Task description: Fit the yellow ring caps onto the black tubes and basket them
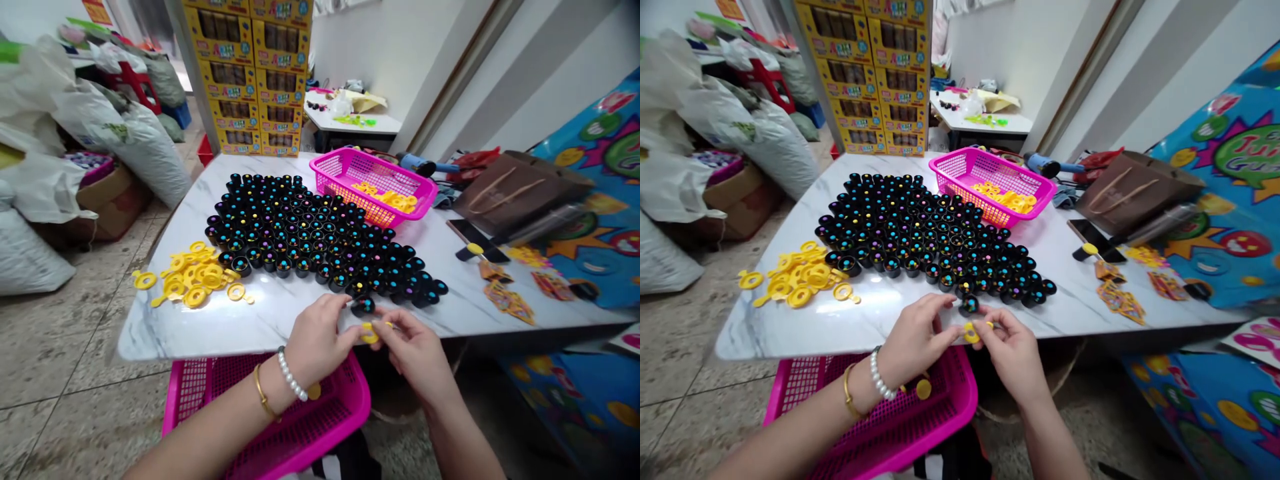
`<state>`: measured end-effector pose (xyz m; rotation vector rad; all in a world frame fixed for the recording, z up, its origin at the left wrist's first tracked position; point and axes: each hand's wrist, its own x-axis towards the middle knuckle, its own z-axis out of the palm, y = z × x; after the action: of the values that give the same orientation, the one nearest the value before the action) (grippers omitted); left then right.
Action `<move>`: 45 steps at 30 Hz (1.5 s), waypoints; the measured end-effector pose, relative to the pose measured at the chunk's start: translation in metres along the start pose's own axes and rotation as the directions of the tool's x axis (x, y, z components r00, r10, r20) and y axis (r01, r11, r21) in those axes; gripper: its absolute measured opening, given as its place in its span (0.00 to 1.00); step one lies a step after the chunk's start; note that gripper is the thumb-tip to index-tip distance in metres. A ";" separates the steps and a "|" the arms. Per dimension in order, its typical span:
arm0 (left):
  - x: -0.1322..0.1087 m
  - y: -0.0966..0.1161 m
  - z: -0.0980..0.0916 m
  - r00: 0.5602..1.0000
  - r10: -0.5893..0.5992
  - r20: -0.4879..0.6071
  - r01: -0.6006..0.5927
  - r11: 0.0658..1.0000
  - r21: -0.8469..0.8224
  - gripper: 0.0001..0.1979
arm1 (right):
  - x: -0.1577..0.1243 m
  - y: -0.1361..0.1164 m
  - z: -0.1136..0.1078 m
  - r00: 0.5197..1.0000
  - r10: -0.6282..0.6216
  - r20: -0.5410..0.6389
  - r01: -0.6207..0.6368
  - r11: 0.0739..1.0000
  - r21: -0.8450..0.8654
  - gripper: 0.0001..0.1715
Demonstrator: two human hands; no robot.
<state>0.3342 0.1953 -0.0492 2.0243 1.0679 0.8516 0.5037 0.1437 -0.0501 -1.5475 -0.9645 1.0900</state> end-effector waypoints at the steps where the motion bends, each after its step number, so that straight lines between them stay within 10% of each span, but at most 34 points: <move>1: 0.000 -0.001 0.000 1.000 0.001 0.007 -0.001 1.000 -0.002 0.21 | -0.003 0.001 0.005 1.000 -0.005 0.005 0.005 1.000 0.001 0.18; 15: -0.023 -0.020 -0.041 0.999 -0.039 -0.001 0.039 0.998 0.043 0.15 | -0.005 -0.009 0.032 0.994 0.002 0.107 -0.014 0.993 0.113 0.11; 20: -0.025 -0.023 -0.038 0.999 -0.039 0.000 0.039 0.996 0.081 0.15 | -0.006 -0.023 0.044 0.987 -0.159 -0.036 0.161 0.985 0.054 0.10; 25: -0.025 -0.024 -0.037 1.000 -0.022 0.012 0.020 0.995 0.096 0.12 | 0.000 -0.020 0.048 0.985 -0.014 0.174 0.012 1.000 0.016 0.13; 45: -0.020 -0.022 -0.043 0.992 -0.084 0.096 0.077 0.994 0.082 0.11 | 0.008 -0.017 0.060 0.976 0.067 0.205 -0.090 0.990 0.108 0.15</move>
<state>0.2824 0.1988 -0.0477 2.0506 1.1341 0.6696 0.4469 0.1705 -0.0420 -1.4098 -0.9626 1.3556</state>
